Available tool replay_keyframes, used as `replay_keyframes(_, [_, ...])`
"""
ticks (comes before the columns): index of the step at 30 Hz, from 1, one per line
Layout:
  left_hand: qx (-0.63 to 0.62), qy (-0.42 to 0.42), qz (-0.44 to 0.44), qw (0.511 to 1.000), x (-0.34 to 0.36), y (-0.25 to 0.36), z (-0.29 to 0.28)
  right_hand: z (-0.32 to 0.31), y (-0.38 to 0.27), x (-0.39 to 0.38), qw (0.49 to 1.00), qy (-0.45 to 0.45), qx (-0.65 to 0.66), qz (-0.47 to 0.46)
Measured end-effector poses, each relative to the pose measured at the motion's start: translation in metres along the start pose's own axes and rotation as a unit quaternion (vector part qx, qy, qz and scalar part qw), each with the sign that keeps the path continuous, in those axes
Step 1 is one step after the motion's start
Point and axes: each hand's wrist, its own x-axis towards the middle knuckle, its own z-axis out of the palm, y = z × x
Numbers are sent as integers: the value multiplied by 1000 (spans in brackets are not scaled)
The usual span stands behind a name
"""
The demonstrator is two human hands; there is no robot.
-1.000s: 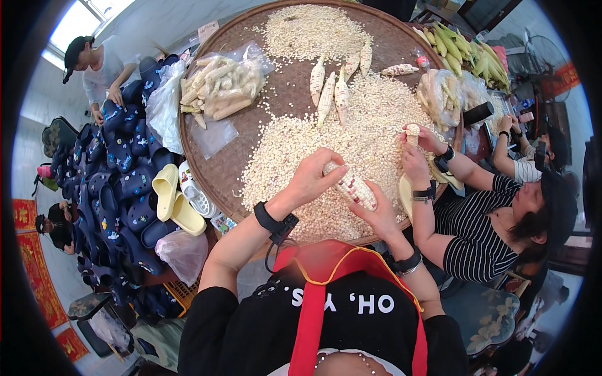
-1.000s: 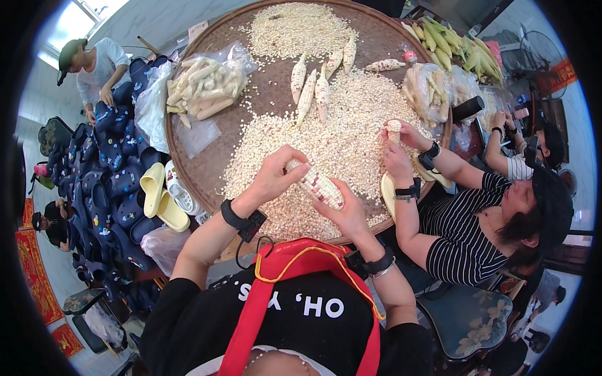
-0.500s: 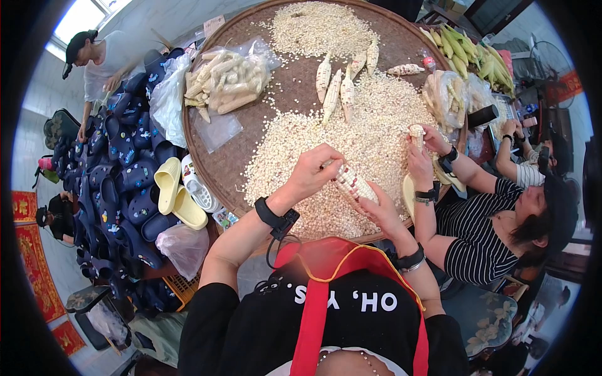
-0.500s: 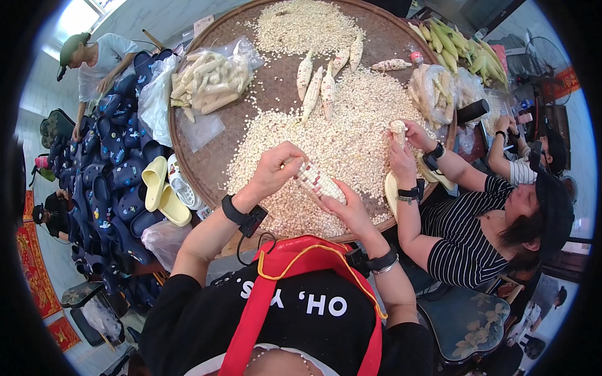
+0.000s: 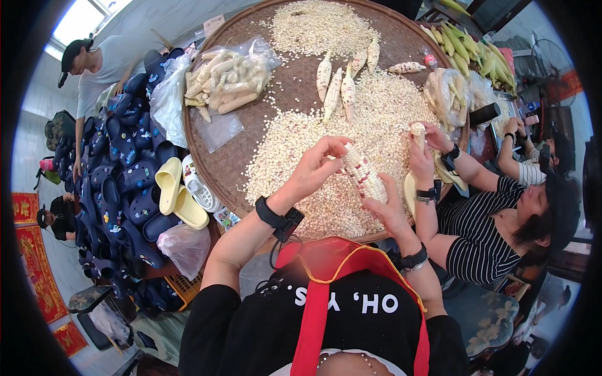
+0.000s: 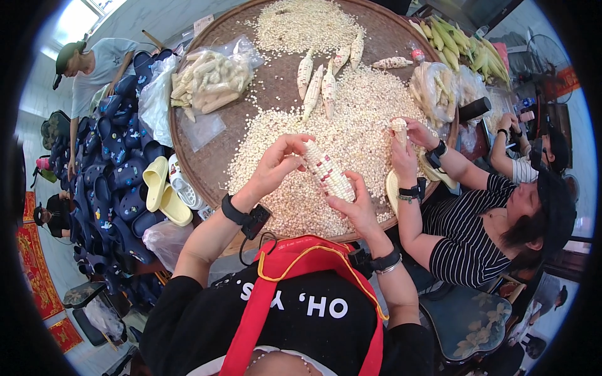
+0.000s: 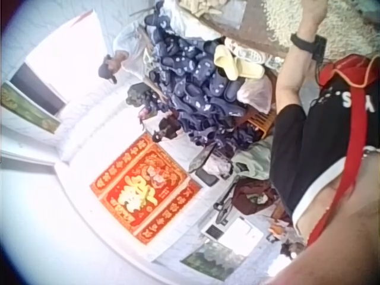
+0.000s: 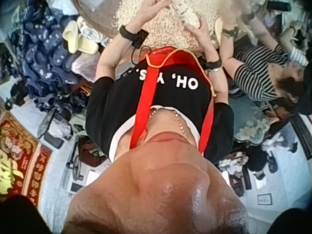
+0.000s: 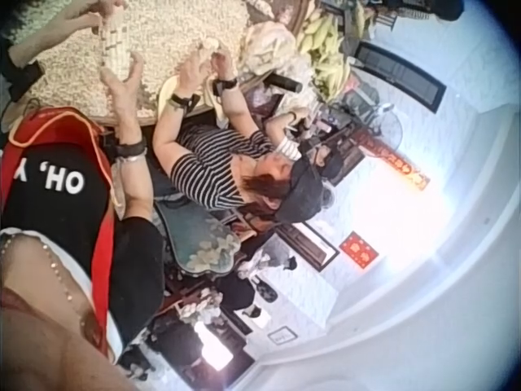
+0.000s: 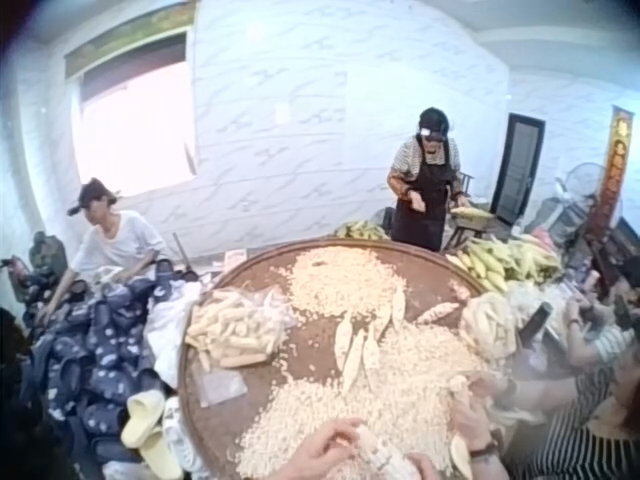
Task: Manually peeling kernels off of corn cobs into a pile on a large tray.
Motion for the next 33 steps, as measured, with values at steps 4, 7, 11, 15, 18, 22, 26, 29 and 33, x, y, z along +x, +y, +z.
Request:
replay_keyframes(4, [153, -11, -8, 988, 9, 15, 8, 1, 2, 2, 1000, 7, -16, -13])
replay_keyframes(7, [215, -18, 19, 976, 13, 11, 11, 2, 10, 5, 986, 21, -109, -126])
replay_keyframes(11, [230, -24, 48, 972, 12, 10, 8, 5, 1, 0, 993, 12, -75, -88])
replay_keyframes(15, [211, -11, 92, 973, 10, 1, 7, -1, 1, 5, 995, -28, -97, -17])
replay_keyframes(18, [211, -17, 81, 974, 10, 3, 8, 5, 1, 5, 999, -16, -51, 5])
replay_keyframes(22, [188, 24, 52, 980, 8, 1, 10, 6, 0, 4, 997, -12, -75, -16])
replay_keyframes(26, [202, 2, 40, 978, 8, 4, 6, 3, 1, 2, 999, -24, -47, -11])
replay_keyframes(29, [78, -37, -30, 996, 7, -7, -2, 6, 2, 0, 997, 4, -66, -42])
replay_keyframes(33, [27, -38, 22, 999, 6, -6, 0, 6, -2, 2, 981, 33, -182, -57])
